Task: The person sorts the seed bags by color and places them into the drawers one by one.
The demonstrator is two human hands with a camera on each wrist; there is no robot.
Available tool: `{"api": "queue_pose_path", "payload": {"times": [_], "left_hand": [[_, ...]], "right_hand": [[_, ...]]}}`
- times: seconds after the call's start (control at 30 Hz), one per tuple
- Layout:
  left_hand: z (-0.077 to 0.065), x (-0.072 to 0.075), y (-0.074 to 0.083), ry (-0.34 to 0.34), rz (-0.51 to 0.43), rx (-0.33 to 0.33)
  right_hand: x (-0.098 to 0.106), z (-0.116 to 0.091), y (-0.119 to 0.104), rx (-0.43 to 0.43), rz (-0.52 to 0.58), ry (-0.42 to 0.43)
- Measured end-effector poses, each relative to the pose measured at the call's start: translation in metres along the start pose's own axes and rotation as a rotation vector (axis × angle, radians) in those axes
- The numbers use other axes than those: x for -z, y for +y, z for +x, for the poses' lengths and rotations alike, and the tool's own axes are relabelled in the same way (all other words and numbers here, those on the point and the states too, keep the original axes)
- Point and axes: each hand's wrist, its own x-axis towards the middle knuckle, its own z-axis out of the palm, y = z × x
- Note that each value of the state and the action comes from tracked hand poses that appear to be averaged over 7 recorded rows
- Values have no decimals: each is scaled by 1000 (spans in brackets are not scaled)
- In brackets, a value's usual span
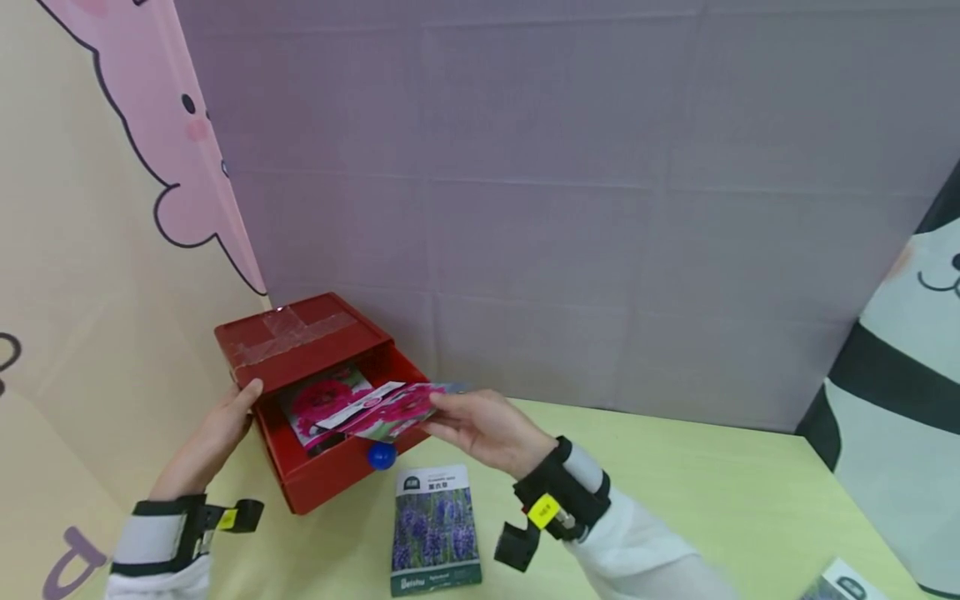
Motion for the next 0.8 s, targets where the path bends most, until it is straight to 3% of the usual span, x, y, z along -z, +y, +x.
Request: {"api": "queue_pose_path", "payload": {"times": [0.8], "left_hand": [[1, -1, -1, 3, -26, -30]], "right_hand": [[-1, 5, 0, -11, -46, 2]]}}
